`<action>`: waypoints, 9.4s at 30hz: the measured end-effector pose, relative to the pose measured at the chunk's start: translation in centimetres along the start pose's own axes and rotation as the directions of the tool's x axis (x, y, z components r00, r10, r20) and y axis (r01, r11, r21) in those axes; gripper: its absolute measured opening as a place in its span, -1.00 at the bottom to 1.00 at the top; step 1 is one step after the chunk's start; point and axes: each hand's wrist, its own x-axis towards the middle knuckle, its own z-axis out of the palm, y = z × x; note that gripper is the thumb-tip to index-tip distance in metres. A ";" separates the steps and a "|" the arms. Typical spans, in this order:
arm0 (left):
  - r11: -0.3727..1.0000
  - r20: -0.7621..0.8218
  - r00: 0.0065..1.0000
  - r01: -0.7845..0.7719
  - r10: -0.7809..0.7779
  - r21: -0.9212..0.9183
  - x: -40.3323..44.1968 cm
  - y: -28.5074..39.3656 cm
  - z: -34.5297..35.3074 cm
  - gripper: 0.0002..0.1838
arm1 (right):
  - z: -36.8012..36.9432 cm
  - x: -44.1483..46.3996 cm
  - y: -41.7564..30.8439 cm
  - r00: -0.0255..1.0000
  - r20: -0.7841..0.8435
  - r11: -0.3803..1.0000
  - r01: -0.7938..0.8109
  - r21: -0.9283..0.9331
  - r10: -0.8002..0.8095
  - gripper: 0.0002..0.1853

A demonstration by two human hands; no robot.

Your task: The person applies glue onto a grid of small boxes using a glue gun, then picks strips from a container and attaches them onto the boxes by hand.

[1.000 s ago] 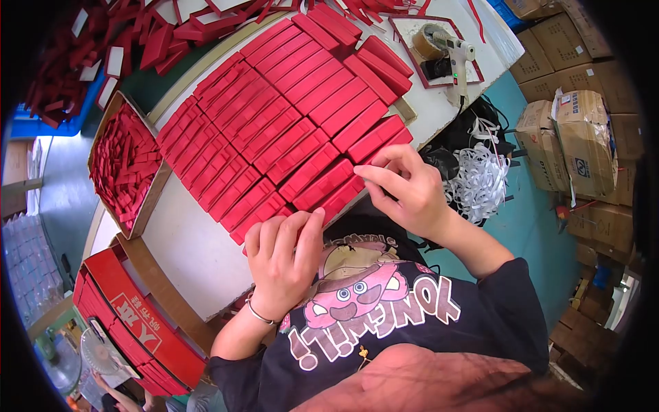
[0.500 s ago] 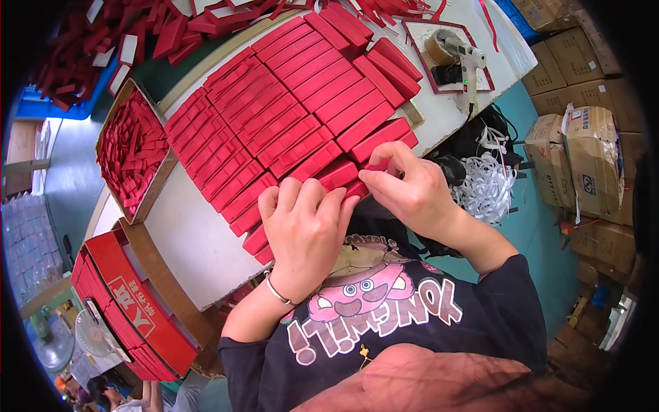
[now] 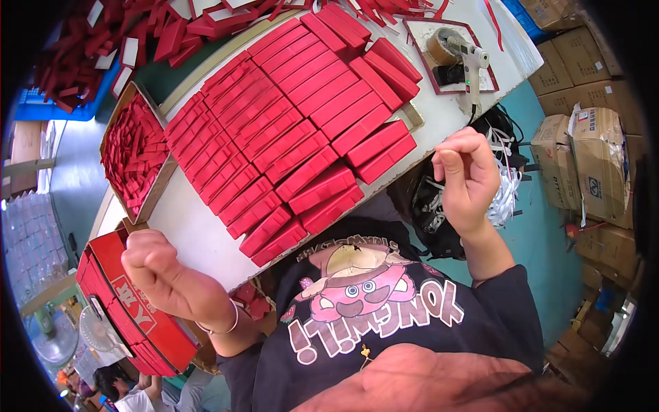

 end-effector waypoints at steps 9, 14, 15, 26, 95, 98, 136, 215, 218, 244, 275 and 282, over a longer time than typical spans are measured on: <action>0.985 0.404 0.915 -0.060 -0.009 0.159 -3.2 1.5 2.4 -0.74 | 5.9 1.3 -0.4 0.922 0.376 0.873 0.257 -0.415 -0.093 -0.88; 0.985 0.394 0.919 -0.053 -0.015 0.161 -4.2 1.3 1.5 -0.69 | 6.6 1.9 -1.1 0.890 0.450 0.814 0.313 -0.489 -0.072 -0.89; 0.986 0.392 0.920 -0.053 -0.013 0.156 -4.3 1.2 1.5 -0.69 | 6.7 1.9 -1.0 0.880 0.469 0.814 0.328 -0.480 -0.077 -0.90; 0.984 0.186 0.967 0.164 -0.174 0.069 -5.5 -1.3 -0.8 -0.63 | -10.5 3.8 3.1 0.931 -0.348 0.886 -0.067 -0.458 -0.110 -0.60; 0.850 0.229 0.820 0.487 -0.524 0.201 -4.5 -5.3 -3.0 -0.20 | 1.8 8.7 8.6 0.880 0.342 0.791 0.456 -0.408 -0.331 0.00; 0.854 0.233 0.824 0.472 -0.516 0.219 -4.4 -5.4 -3.4 -0.22 | -0.7 8.3 7.8 0.882 0.378 0.822 0.425 -0.379 -0.282 0.05; 0.950 0.584 0.802 -0.072 -0.126 0.303 6.7 2.4 4.7 -0.43 | -11.9 11.0 11.5 0.921 -0.359 0.853 -0.305 -0.423 0.151 -0.67; 0.937 0.708 0.704 -0.204 -0.061 0.284 9.1 -8.6 9.4 -0.34 | 8.4 24.3 -7.7 0.674 0.655 0.703 0.280 -0.654 0.340 -0.71; 0.943 0.705 0.707 -0.193 -0.059 0.272 9.0 -8.8 9.3 -0.36 | 8.2 23.5 -7.9 0.662 0.648 0.806 0.109 -0.581 0.377 -0.70; 0.914 0.685 0.728 -0.276 -0.003 0.297 9.1 -8.5 9.5 -0.41 | 5.4 21.7 -4.5 0.681 0.499 0.772 -0.156 -0.616 0.536 -0.71; 0.411 0.871 0.461 0.836 -0.168 -0.363 7.8 2.6 15.9 -0.39 | -7.0 19.5 2.4 0.952 0.240 0.808 -0.013 -0.589 0.190 -0.73; 0.482 0.873 0.456 0.813 -0.175 -0.327 7.6 3.2 16.0 -0.38 | -1.8 17.8 11.4 0.926 0.256 0.609 0.037 -0.792 0.278 -0.77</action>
